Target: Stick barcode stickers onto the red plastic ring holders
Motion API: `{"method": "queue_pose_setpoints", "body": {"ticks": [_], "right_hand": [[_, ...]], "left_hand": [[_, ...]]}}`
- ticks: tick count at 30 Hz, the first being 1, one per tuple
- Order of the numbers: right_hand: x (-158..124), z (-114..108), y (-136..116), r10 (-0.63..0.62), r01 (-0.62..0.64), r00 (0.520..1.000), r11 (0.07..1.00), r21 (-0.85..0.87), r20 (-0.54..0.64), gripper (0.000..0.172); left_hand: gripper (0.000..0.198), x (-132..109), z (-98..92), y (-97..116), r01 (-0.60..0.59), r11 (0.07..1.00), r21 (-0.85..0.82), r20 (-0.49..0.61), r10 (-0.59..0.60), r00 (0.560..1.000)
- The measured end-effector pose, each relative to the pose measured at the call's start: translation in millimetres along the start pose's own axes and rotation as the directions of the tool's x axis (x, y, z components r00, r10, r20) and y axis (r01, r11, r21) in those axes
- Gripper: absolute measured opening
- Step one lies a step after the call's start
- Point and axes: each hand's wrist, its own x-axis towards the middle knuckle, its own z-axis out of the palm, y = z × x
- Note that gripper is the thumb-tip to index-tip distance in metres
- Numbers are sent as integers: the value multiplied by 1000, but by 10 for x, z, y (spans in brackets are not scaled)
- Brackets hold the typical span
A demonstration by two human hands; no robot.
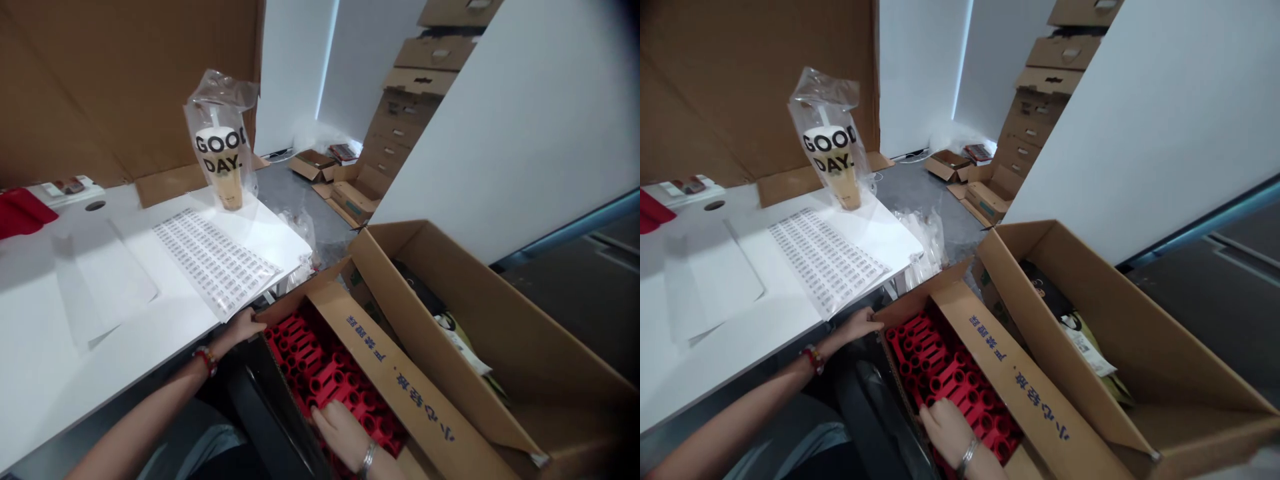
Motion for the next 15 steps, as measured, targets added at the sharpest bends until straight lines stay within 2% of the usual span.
{"method": "queue_pose_setpoints", "body": {"ticks": [4,7,11,13,15], "right_hand": [[126,-60,32,78,-111,982,975,194,170,53],[318,-92,197,155,-220,958,936,274,242,55],[709,-60,423,231,-290,942,925,244,243,37],[957,12,441,224,-267,952,941,209,209,28],[1225,123,381,198,-222,968,960,168,152,26]], "left_hand": [[27,66,104,-54,-4,997,-73,-75,-2,997],[30,98,160,-77,-23,993,-115,-104,11,995],[41,90,150,-98,5,991,-132,-138,-24,990],[48,22,110,-143,14,991,-131,-167,-36,985],[51,-100,56,-244,-7,992,-128,-188,-18,982]]}}
